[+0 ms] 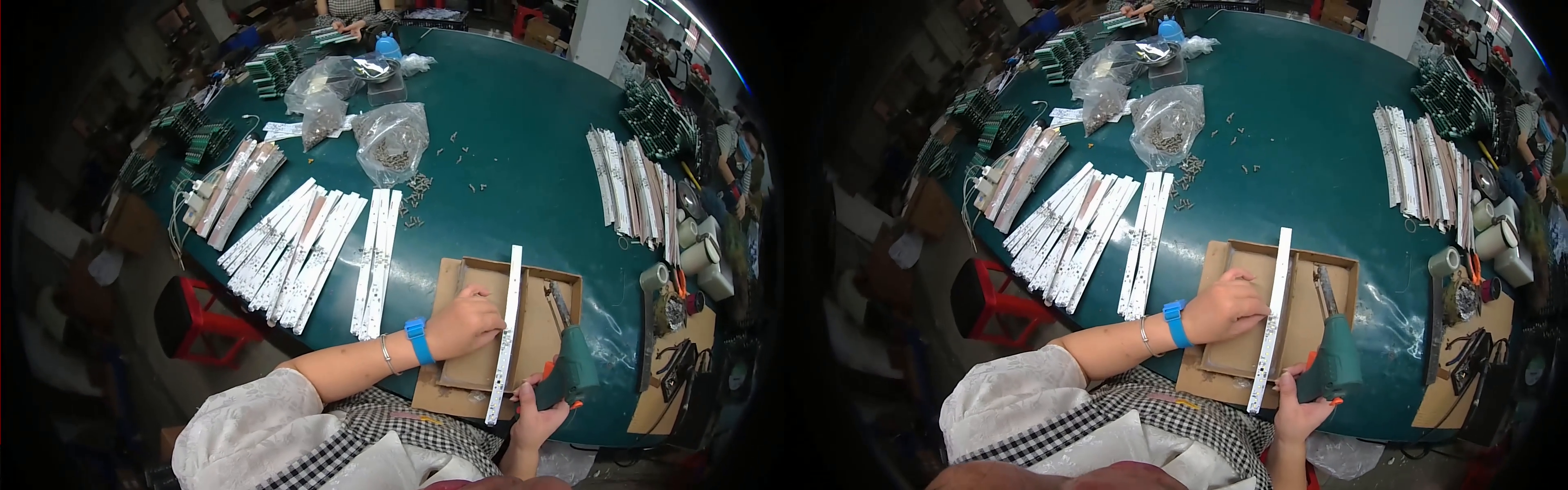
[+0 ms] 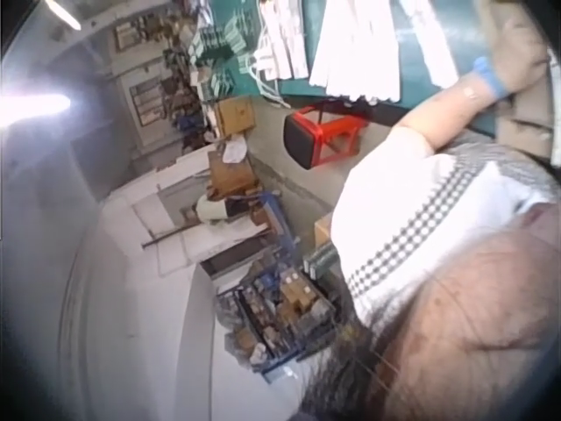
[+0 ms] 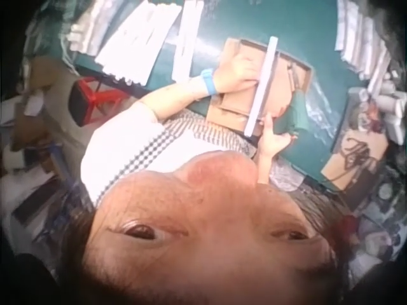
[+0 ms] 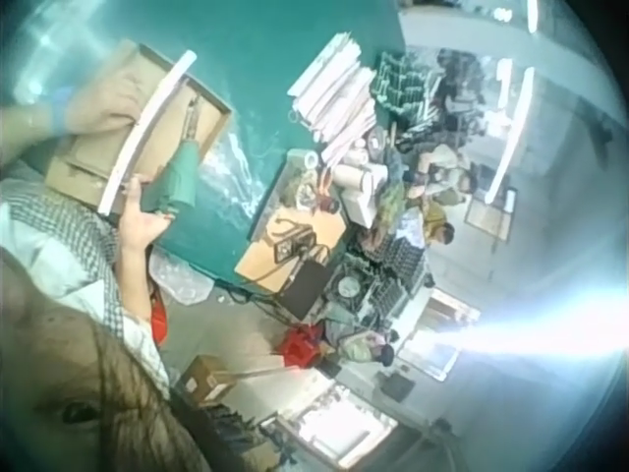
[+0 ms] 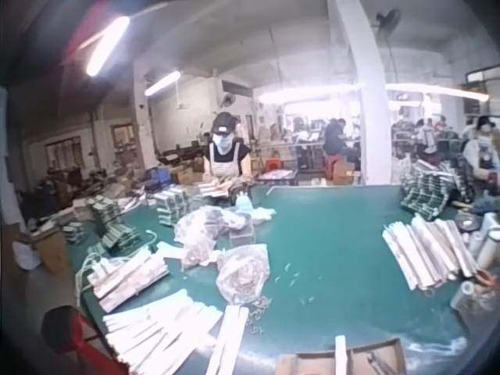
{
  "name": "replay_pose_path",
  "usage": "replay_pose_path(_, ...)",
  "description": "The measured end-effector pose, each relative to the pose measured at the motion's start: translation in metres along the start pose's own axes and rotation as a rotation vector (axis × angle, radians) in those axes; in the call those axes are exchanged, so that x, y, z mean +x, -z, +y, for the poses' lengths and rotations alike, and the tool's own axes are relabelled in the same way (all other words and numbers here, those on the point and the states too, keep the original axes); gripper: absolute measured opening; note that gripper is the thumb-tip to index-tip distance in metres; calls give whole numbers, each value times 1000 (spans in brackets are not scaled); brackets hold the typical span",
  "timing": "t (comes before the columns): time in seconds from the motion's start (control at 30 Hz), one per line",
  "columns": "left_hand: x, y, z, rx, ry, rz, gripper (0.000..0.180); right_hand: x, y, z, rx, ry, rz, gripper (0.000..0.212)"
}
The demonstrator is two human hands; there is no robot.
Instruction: The person places LED strips one by one onto a cardboard jig, attaches components onto each strip using a handheld soldering tool, and sets the finished strips aside on the table.
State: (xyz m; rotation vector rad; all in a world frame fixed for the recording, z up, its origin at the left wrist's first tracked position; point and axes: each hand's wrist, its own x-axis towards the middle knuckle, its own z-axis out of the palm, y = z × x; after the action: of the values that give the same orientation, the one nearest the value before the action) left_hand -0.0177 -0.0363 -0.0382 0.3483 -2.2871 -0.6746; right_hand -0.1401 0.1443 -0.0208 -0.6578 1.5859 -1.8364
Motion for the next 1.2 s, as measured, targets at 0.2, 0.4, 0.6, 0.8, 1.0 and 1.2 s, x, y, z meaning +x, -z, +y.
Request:
replay_pose_path(0.2,0,-4,-2,-58,62,18,9,2,0,0,-6,11,-24,50)
replay_pose_path(0.4,0,-3,-1,-56,86,32,9,1,1,0,-10,15,-7,52)
replay_pose_path(0.6,-3,-5,-3,-60,72,58,8,1,-3,-7,35,-15,8,63)
replay_pose_path(0.8,-1,-2,0,-59,78,63,8,2,-1,-6,-28,67,4,65)
replay_pose_path(1.0,-2,-4,-1,-65,65,87,8,0,-15,-22,212,-26,-76,73)
replay_pose_path(1.2,-5,0,-1,-40,109,67,9,-2,-18,-15,279,-79,-237,76)
